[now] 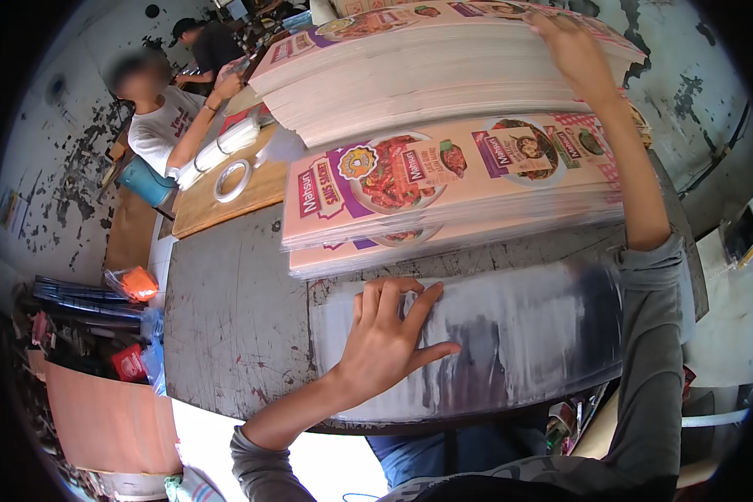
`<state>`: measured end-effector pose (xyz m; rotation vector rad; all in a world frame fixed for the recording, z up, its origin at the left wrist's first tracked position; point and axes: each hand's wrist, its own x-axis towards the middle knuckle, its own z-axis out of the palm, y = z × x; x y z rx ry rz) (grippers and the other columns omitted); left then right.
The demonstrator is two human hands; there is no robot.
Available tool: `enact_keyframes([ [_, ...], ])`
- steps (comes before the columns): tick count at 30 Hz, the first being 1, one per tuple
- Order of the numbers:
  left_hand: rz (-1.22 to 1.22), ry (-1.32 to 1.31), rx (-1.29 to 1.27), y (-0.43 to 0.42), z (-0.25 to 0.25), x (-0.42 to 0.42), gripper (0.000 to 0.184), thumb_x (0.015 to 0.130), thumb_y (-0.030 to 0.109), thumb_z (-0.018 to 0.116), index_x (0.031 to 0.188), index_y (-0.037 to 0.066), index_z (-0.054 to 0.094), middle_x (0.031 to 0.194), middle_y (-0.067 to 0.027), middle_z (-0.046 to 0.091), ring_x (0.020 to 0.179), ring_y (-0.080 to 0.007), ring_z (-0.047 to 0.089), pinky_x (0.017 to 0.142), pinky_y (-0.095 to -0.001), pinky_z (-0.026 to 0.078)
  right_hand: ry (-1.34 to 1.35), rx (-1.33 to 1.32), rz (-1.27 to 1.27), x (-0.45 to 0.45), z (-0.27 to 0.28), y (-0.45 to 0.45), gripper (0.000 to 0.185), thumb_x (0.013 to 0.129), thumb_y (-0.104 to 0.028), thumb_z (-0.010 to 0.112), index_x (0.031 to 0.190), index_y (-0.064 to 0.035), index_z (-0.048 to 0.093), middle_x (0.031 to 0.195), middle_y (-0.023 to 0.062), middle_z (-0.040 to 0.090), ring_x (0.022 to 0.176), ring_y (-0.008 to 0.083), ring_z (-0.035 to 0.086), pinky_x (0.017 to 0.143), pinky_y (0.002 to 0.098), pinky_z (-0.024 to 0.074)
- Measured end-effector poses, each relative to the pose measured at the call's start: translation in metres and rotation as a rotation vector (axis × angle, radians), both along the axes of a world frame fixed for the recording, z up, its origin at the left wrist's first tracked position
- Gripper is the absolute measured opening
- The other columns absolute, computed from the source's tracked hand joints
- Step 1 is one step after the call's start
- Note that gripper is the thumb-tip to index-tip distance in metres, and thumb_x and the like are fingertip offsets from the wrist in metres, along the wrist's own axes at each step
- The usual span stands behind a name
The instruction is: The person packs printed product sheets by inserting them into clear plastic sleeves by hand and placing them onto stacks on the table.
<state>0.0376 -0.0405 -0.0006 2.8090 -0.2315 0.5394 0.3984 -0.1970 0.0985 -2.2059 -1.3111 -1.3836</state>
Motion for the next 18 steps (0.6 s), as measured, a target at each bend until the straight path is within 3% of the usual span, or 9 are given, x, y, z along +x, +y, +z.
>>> enact_keyframes([
  [10, -0.023, 0.035, 0.040, -0.001, -0.004, -0.004, 0.057, 0.060, 0.037, 0.075, 0.104, 0.005, 0.058, 0.093, -0.0080, 0.047, 0.083, -0.0235, 0.046, 0.073, -0.0356, 0.037, -0.148, 0.034, -0.039, -0.037, 0.002, 0.002, 0.022, 0.083, -0.014, 0.051, 0.104, -0.0132, 0.055, 0.091, 0.0089, 0.061, 0.080, 0.0275, 0.058, 0.068, 0.0366, 0.0461],
  [12, -0.024, 0.034, 0.059, -0.001, -0.002, -0.003, 0.056, 0.062, 0.037, 0.074, 0.106, 0.006, 0.058, 0.093, -0.0083, 0.047, 0.083, -0.0235, 0.046, 0.074, -0.0355, 0.036, 0.154, -0.062, -0.059, -0.052, 0.010, 0.000, 0.037, 0.084, -0.025, 0.051, 0.115, -0.0045, 0.050, 0.112, 0.0160, 0.053, 0.104, 0.0305, 0.049, 0.090, 0.0397, 0.0364],
  [16, 0.068, -0.011, 0.134, -0.001, -0.005, -0.001, 0.054, 0.068, 0.036, 0.069, 0.109, 0.004, 0.055, 0.095, -0.0084, 0.048, 0.086, -0.0241, 0.047, 0.078, -0.0388, 0.032, 0.092, -0.040, -0.067, -0.041, 0.011, 0.000, 0.035, 0.082, -0.021, 0.052, 0.112, -0.0036, 0.052, 0.108, 0.0166, 0.055, 0.101, 0.0310, 0.051, 0.087, 0.0386, 0.0388],
  [18, 0.068, -0.003, 0.123, -0.001, -0.006, -0.001, 0.054, 0.070, 0.036, 0.068, 0.110, 0.003, 0.054, 0.096, -0.0084, 0.048, 0.087, -0.0242, 0.047, 0.079, -0.0401, 0.031, -0.067, -0.027, -0.027, -0.031, 0.001, 0.003, 0.035, 0.081, -0.020, 0.053, 0.112, -0.0031, 0.052, 0.102, 0.0195, 0.057, 0.096, 0.0330, 0.053, 0.084, 0.0390, 0.0405],
])
